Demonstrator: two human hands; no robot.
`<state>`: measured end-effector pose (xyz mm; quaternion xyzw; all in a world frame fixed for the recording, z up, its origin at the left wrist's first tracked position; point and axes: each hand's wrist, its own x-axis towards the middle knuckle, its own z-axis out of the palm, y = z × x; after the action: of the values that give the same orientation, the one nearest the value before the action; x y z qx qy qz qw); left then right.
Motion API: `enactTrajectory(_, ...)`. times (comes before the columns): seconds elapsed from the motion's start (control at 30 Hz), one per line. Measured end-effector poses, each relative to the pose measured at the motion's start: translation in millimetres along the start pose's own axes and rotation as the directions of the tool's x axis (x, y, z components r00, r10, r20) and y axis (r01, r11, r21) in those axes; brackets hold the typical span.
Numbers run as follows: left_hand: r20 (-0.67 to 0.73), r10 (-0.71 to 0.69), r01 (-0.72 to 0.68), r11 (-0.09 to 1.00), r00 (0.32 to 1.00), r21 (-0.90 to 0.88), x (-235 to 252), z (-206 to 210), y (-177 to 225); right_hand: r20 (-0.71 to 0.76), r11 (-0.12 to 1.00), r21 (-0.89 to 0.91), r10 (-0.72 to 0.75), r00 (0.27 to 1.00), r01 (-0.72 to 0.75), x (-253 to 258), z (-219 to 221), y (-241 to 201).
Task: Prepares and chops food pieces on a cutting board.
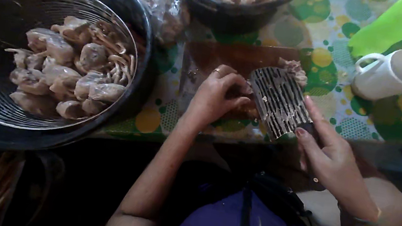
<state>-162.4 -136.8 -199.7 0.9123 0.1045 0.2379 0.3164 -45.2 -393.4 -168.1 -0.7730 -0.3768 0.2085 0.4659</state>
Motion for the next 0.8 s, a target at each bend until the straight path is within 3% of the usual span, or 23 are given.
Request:
enactTrajectory(0.17,-0.083,-0.024,0.025,1.000,0.996,0.009,-11.5,7.4,-0.1,0.013,0.976,-0.169,-0.138,0.990,0.139,-8.7,0.2,-0.1)
enactTrajectory(0.33,-0.153,-0.011,0.009,1.000,0.988,-0.014,-34.1,16.3,-1.1,0.037,0.877,-0.364,-0.322,0.946,0.313,-20.3,3.5,-3.9)
enactTrajectory(0.43,-0.223,-0.019,0.007,0.998,0.975,-0.055,-33.9,17.2,-1.7,0.051,0.842,-0.411,-0.361,0.931,0.349,-19.8,4.5,-5.3)
enactTrajectory(0.57,-0.249,-0.198,0.160,0.973,0.948,-0.163,-25.0,18.1,11.3,0.045,0.809,-0.471,-0.376,0.926,0.351,-15.2,6.3,-7.9)
enactTrajectory(0.67,-0.286,-0.275,0.224,0.954,0.918,-0.199,-20.1,23.1,17.9,0.055,0.820,-0.457,-0.360,0.931,0.344,-11.2,2.4,-9.5)
enactTrajectory(0.8,-0.298,-0.271,0.226,0.958,0.915,-0.178,-19.6,27.8,14.5,0.038,0.918,-0.285,-0.278,0.960,0.277,-7.5,-1.1,-6.1)
